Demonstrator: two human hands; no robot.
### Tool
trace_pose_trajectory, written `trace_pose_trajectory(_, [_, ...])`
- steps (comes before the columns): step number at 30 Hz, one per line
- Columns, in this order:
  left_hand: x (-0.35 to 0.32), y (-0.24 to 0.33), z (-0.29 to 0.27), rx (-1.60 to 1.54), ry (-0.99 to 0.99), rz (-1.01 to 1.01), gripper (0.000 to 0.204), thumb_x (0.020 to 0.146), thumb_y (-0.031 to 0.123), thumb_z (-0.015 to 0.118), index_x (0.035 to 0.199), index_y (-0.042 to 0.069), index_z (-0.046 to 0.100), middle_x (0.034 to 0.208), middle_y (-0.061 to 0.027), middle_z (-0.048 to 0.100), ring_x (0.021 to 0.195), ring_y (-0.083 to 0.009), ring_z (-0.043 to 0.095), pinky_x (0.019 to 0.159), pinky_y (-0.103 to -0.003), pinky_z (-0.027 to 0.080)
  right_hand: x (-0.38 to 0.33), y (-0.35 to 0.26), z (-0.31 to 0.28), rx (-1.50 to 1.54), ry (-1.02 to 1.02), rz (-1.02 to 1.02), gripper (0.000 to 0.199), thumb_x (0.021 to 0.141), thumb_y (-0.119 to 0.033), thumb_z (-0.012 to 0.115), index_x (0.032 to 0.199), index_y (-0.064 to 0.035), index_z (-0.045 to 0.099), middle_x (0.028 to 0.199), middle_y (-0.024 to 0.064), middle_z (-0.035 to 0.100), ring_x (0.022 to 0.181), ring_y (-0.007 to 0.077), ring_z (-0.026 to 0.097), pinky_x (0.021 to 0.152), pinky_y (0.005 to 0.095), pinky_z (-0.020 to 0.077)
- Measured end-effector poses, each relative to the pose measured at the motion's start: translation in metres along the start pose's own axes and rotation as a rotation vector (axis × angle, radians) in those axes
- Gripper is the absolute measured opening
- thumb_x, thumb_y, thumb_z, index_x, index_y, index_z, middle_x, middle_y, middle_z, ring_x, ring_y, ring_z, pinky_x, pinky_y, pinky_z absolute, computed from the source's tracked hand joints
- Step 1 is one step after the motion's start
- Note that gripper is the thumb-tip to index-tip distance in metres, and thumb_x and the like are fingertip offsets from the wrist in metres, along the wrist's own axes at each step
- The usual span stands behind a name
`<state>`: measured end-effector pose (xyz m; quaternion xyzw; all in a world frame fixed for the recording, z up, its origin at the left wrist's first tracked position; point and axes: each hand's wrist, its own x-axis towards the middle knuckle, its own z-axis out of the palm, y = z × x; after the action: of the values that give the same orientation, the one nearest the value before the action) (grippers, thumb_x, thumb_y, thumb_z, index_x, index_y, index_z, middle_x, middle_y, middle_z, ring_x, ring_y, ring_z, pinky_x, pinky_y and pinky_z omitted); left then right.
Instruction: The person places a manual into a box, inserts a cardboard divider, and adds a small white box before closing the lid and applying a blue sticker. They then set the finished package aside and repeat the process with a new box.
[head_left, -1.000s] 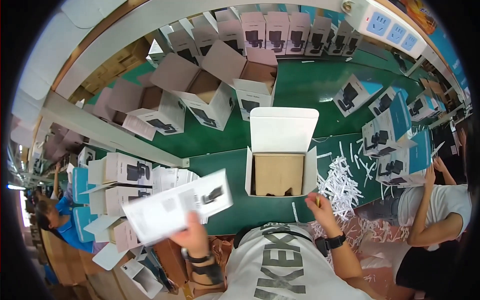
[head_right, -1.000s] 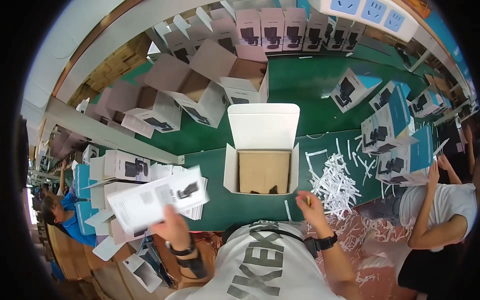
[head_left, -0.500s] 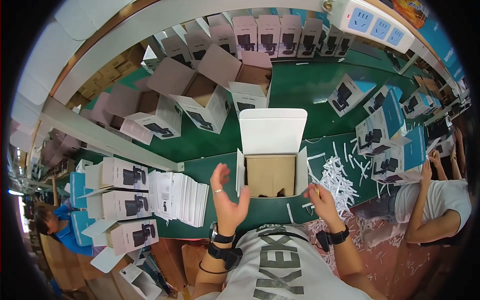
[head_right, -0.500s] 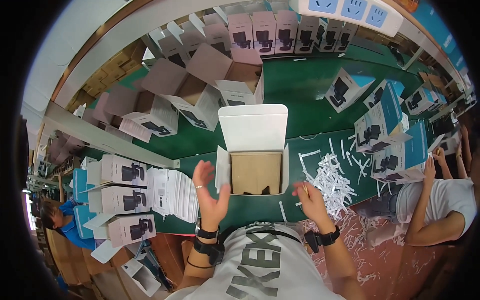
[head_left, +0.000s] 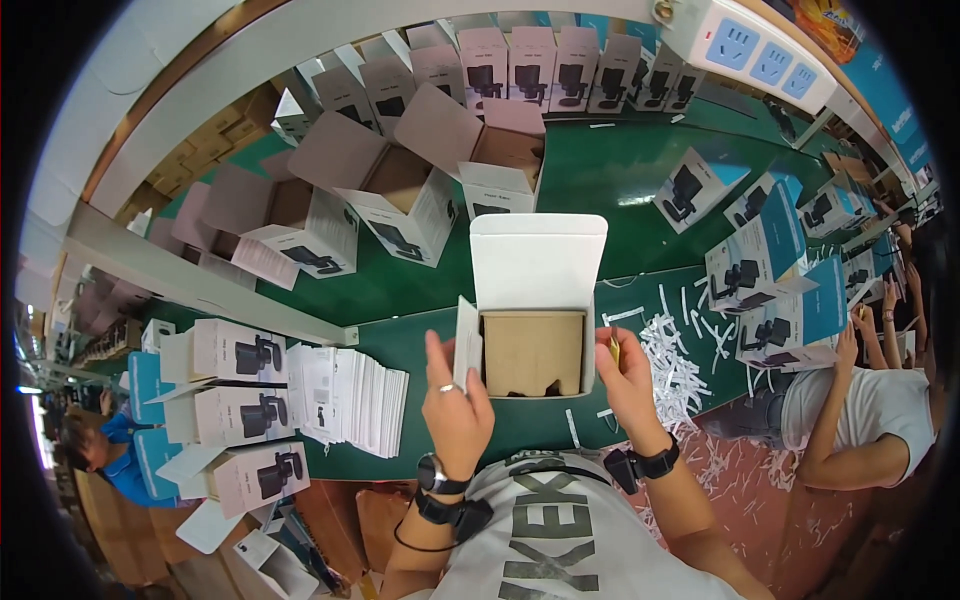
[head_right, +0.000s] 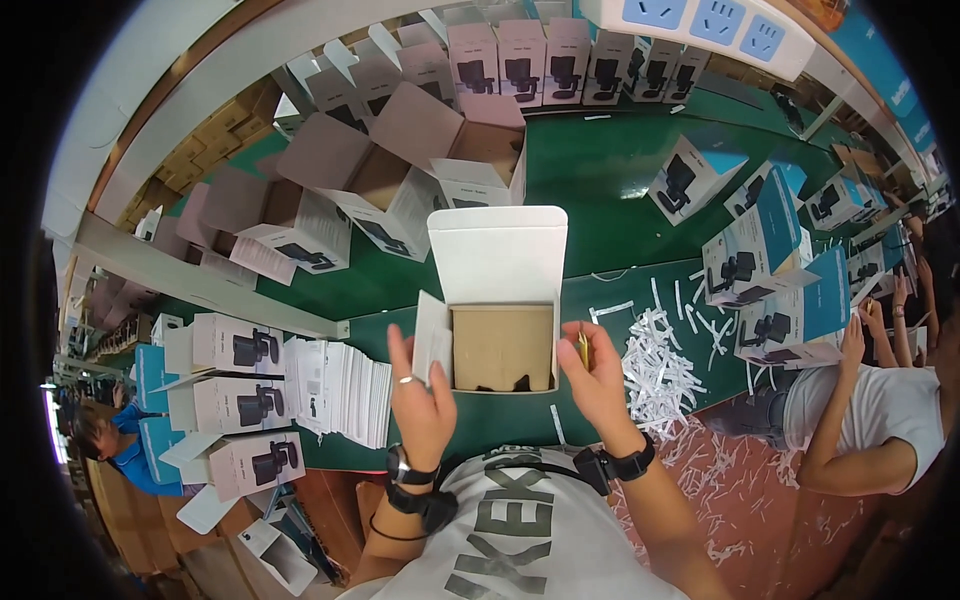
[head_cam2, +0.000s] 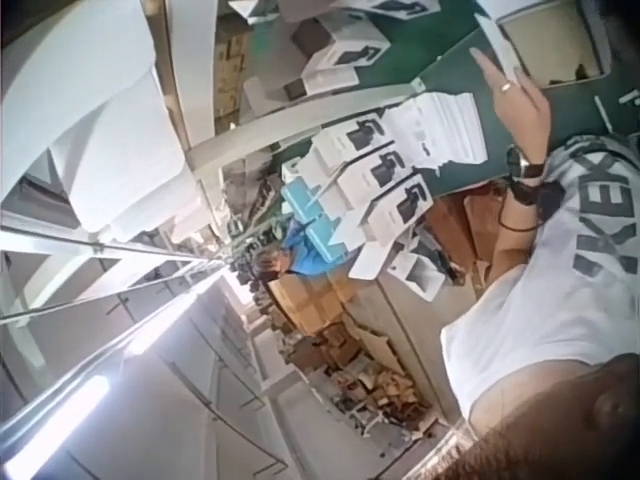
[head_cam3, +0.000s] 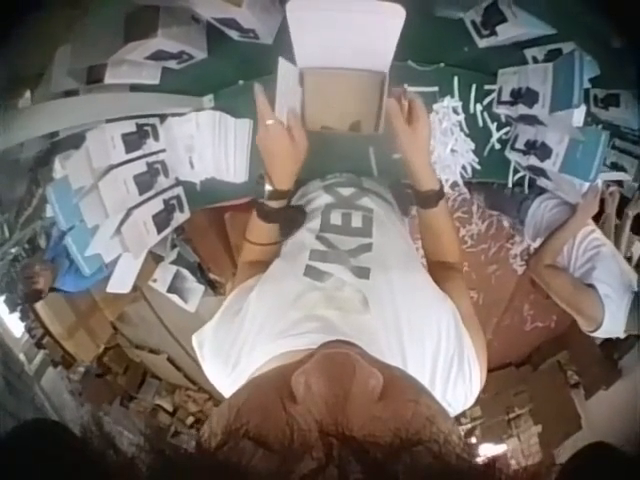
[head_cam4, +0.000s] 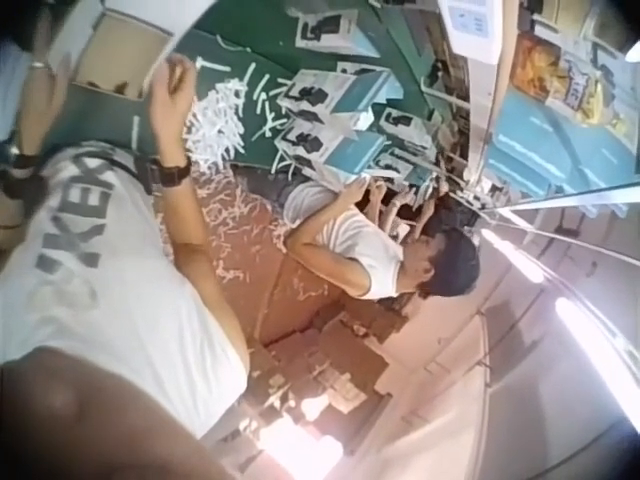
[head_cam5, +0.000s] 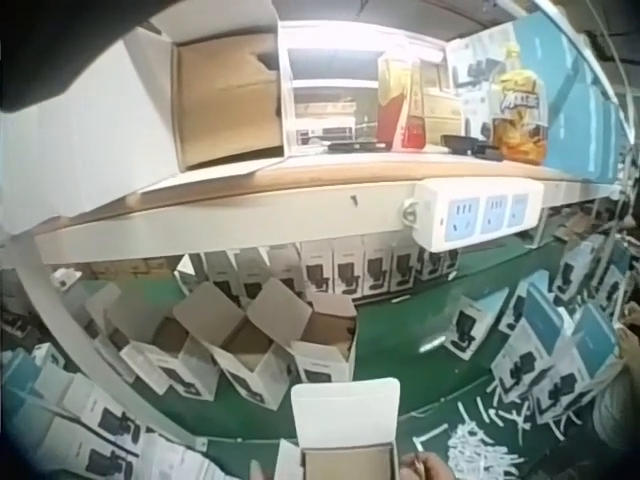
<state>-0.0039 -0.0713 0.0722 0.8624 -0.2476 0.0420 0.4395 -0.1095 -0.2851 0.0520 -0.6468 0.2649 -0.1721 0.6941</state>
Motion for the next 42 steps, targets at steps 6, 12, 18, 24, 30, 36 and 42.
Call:
trace_pose_trajectory(6, [-0.003,0.008,0.006,-0.180,0.260,0.017,0.073,0.089,0.006,0.075,0.152,-0.005,0.040,0.132,-0.0253,0.060,0.121,-0.0344,0.062,0.103,-0.041,0.049,-0.003,0.019,-0.009,0.037,0.001,0.060,0.023,0.105,-0.012,0.064,0.126,-0.0034,0.061,0.106,-0.0030,0.064,0.089,0.0033,0.057,0.074,0.0186,0.0440])
trace_pose_trajectory(12, [-0.021,-0.017,0.001,-0.165,0.030,-0.159,0.084,0.080,0.013,0.086,0.151,-0.003,0.043,0.137,-0.0252,0.054,0.129,-0.0402,0.056,0.104,-0.045,0.050,-0.005,0.012,-0.011,0.087,0.045,0.062,0.029,0.101,-0.013,0.069,0.127,-0.0022,0.062,0.102,-0.0034,0.062,0.084,0.0033,0.054,0.073,0.0202,0.0456])
trace_pose_trajectory(18, [0.019,0.038,0.000,0.140,-0.383,0.467,0.094,0.078,0.037,0.088,0.154,0.003,0.045,0.158,-0.0206,0.043,0.146,-0.0453,0.040,0.120,-0.054,0.035,-0.002,0.007,0.003,-0.519,0.007,-0.090,0.031,0.098,-0.010,0.071,0.127,-0.0030,0.063,0.106,0.0036,0.066,0.086,0.0102,0.062,0.072,0.0251,0.0490])
trace_pose_trajectory(24, [0.001,0.023,0.043,0.478,-0.361,0.529,0.096,0.077,0.045,0.084,0.157,0.009,0.045,0.164,-0.0157,0.039,0.151,-0.0501,0.032,0.122,-0.059,0.029,0.025,-0.010,-0.014,-0.525,0.016,-0.446,0.023,0.094,-0.011,0.073,0.115,-0.0038,0.069,0.101,0.0116,0.071,0.085,0.0211,0.070,0.070,0.0324,0.0525])
trace_pose_trajectory(30, [-0.006,0.025,0.045,0.499,-0.367,0.517,0.101,0.076,0.045,0.084,0.161,0.013,0.040,0.166,-0.0120,0.036,0.151,-0.0499,0.032,0.123,-0.058,0.029,0.035,-0.023,-0.022,-0.786,0.186,-0.500,0.010,0.092,-0.015,0.075,0.096,-0.0063,0.073,0.090,0.0128,0.075,0.081,0.0312,0.073,0.072,0.0387,0.0560])
trace_pose_trajectory(36, [-0.006,0.026,0.044,0.483,-0.365,0.518,0.101,0.075,0.045,0.085,0.161,0.014,0.040,0.166,-0.0119,0.036,0.151,-0.0496,0.032,0.123,-0.058,0.029,0.029,-0.025,-0.021,-0.792,0.196,-0.443,0.012,0.091,-0.016,0.076,0.097,-0.0059,0.073,0.087,0.0110,0.075,0.078,0.0315,0.073,0.070,0.0400,0.0567])
trace_pose_trajectory(42, [-0.003,0.027,0.044,0.480,-0.364,0.518,0.100,0.075,0.044,0.085,0.159,0.011,0.042,0.166,-0.0118,0.037,0.150,-0.0493,0.033,0.122,-0.058,0.030,0.016,-0.019,-0.014,-0.639,0.044,-0.308,0.014,0.091,-0.013,0.078,0.098,-0.0024,0.072,0.089,0.0126,0.076,0.077,0.0265,0.074,0.068,0.0331,0.0563])
